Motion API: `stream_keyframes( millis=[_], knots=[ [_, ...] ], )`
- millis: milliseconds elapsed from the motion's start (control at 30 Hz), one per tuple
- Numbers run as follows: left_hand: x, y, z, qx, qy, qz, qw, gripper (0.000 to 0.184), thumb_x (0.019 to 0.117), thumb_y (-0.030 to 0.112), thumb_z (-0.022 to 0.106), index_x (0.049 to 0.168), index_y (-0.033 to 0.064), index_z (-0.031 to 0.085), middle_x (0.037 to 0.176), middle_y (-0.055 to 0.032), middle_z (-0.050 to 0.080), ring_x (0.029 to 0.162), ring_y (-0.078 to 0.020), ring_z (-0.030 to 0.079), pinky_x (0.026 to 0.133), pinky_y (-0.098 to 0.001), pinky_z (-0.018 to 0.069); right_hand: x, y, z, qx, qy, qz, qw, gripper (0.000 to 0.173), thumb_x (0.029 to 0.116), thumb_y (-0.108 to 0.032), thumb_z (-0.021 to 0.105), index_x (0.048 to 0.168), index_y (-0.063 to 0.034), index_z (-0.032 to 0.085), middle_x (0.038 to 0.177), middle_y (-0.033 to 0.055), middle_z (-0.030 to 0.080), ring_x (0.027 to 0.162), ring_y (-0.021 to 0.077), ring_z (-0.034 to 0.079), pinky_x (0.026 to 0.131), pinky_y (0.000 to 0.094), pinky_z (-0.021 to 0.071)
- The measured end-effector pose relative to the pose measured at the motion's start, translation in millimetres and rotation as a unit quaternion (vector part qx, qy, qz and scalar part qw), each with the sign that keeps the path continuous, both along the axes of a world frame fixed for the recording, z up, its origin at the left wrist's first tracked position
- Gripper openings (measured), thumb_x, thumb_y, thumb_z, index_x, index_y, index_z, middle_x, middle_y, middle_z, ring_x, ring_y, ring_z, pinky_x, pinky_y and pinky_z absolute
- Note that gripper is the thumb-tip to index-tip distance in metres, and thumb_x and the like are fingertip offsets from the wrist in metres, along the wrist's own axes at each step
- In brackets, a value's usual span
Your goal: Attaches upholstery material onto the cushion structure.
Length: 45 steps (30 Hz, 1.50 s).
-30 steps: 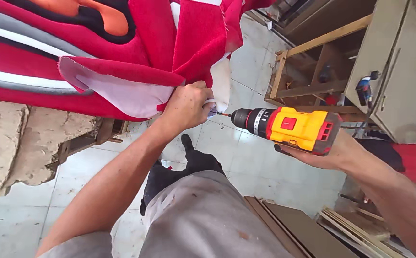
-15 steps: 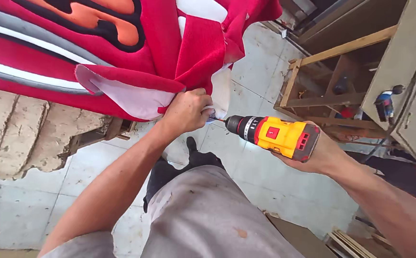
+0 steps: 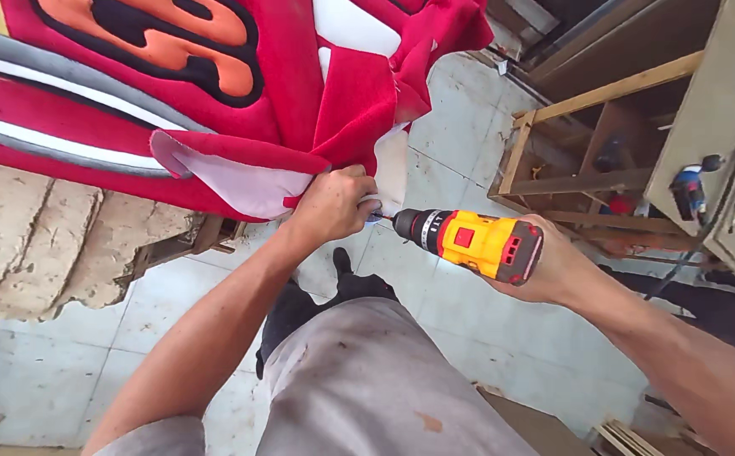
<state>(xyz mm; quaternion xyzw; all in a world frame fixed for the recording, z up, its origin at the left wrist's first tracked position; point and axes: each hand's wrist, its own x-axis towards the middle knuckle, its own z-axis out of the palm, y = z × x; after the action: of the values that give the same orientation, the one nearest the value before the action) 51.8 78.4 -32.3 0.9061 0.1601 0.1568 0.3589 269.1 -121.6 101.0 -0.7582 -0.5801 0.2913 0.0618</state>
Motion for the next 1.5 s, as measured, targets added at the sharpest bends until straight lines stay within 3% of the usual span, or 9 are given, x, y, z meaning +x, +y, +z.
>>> stream_keyframes(
  millis=[367, 600, 800, 867, 900, 1000, 1067, 1233, 1500],
  knots=[
    [0, 0, 6, -0.002, 0.019, -0.007, 1.000, 0.018, 0.0935, 0.021, 0.070, 0.096, 0.0051, 0.076, 0.089, -0.0104, 0.069, 0.077, -0.0251, 0.068, 0.070, -0.0467, 0.0563, -14, -1, -7, 0.018, -0.010, -0.002, 1.000, 0.024, 0.0707, -0.036, 0.073, 0.086, -0.0179, 0.071, 0.077, -0.0053, 0.068, 0.075, 0.0041, 0.067, 0.064, 0.0326, 0.0530],
    [1, 0, 14, 0.024, 0.020, -0.008, 0.999, 0.024, 0.0915, 0.026, 0.073, 0.095, 0.0027, 0.075, 0.087, -0.0131, 0.069, 0.079, -0.0278, 0.068, 0.074, -0.0494, 0.0554, -15, -1, -1, 0.032, -0.052, 0.040, 0.997, 0.019, 0.0715, -0.030, 0.078, 0.079, -0.0156, 0.068, 0.067, 0.0010, 0.064, 0.066, 0.0198, 0.067, 0.054, 0.0467, 0.0487],
    [-52, -63, 46, -0.006, -0.050, 0.081, 0.995, 0.032, 0.0975, 0.033, 0.062, 0.095, 0.0048, 0.076, 0.081, -0.0048, 0.071, 0.071, -0.0126, 0.065, 0.067, -0.0353, 0.0559, -13, -124, -31, 0.209, 0.051, -0.115, 0.970, 0.039, 0.0718, -0.038, 0.077, 0.096, -0.0082, 0.072, 0.084, 0.0030, 0.072, 0.081, 0.0109, 0.070, 0.071, 0.0388, 0.0568],
    [-74, -116, 22, -0.246, -0.062, 0.191, 0.948, 0.026, 0.1006, 0.020, 0.055, 0.091, 0.0040, 0.073, 0.071, 0.0068, 0.065, 0.059, 0.0024, 0.054, 0.056, -0.0168, 0.0470, -15, -194, -75, 0.252, 0.144, -0.215, 0.932, 0.058, 0.0800, -0.041, 0.081, 0.117, 0.0010, 0.067, 0.107, 0.0060, 0.074, 0.103, 0.0035, 0.068, 0.095, 0.0278, 0.0567],
    [-74, -143, 3, -0.405, -0.047, 0.288, 0.867, 0.031, 0.1039, 0.014, 0.045, 0.092, 0.0023, 0.071, 0.063, 0.0085, 0.058, 0.050, 0.0029, 0.047, 0.049, -0.0138, 0.0402, -17, -221, -98, 0.264, 0.188, -0.269, 0.907, 0.060, 0.0816, -0.039, 0.082, 0.121, 0.0019, 0.065, 0.112, 0.0046, 0.074, 0.106, 0.0019, 0.068, 0.098, 0.0259, 0.0564],
    [-57, -200, -73, -0.651, 0.055, 0.497, 0.572, 0.023, 0.1051, 0.023, 0.040, 0.100, 0.0093, 0.058, 0.060, 0.0037, 0.051, 0.045, -0.0071, 0.047, 0.044, -0.0238, 0.0442, -20, -269, -144, 0.249, 0.255, -0.408, 0.840, 0.051, 0.0802, -0.032, 0.081, 0.117, -0.0008, 0.066, 0.103, -0.0008, 0.074, 0.095, 0.0022, 0.071, 0.088, 0.0260, 0.0609],
    [-30, -233, -97, -0.694, 0.079, 0.512, 0.499, 0.013, 0.1027, 0.014, 0.043, 0.100, 0.0067, 0.053, 0.068, -0.0023, 0.054, 0.053, -0.0124, 0.053, 0.051, -0.0287, 0.0498, -11, -284, -157, 0.229, 0.271, -0.459, 0.815, 0.051, 0.0777, -0.029, 0.080, 0.118, -0.0009, 0.064, 0.100, -0.0015, 0.073, 0.089, 0.0030, 0.071, 0.083, 0.0259, 0.0619],
    [45, -265, -62, -0.748, 0.047, 0.402, 0.526, 0.025, 0.0919, -0.015, 0.037, 0.106, 0.0026, 0.050, 0.092, -0.0090, 0.064, 0.080, -0.0177, 0.067, 0.078, -0.0337, 0.0599, 29, -309, -147, 0.194, 0.219, -0.442, 0.848, 0.064, 0.0742, -0.039, 0.082, 0.120, 0.0021, 0.065, 0.106, 0.0053, 0.074, 0.097, 0.0033, 0.070, 0.090, 0.0270, 0.0586],
    [137, -237, -55, -0.783, -0.040, 0.320, 0.532, 0.019, 0.1025, -0.009, 0.041, 0.112, -0.0002, 0.054, 0.107, -0.0136, 0.069, 0.099, -0.0234, 0.072, 0.092, -0.0360, 0.0598, 93, -260, -118, 0.262, 0.180, -0.375, 0.871, 0.059, 0.0752, -0.037, 0.082, 0.114, 0.0040, 0.066, 0.104, 0.0031, 0.074, 0.098, -0.0019, 0.069, 0.092, 0.0206, 0.0568]
  ],
)
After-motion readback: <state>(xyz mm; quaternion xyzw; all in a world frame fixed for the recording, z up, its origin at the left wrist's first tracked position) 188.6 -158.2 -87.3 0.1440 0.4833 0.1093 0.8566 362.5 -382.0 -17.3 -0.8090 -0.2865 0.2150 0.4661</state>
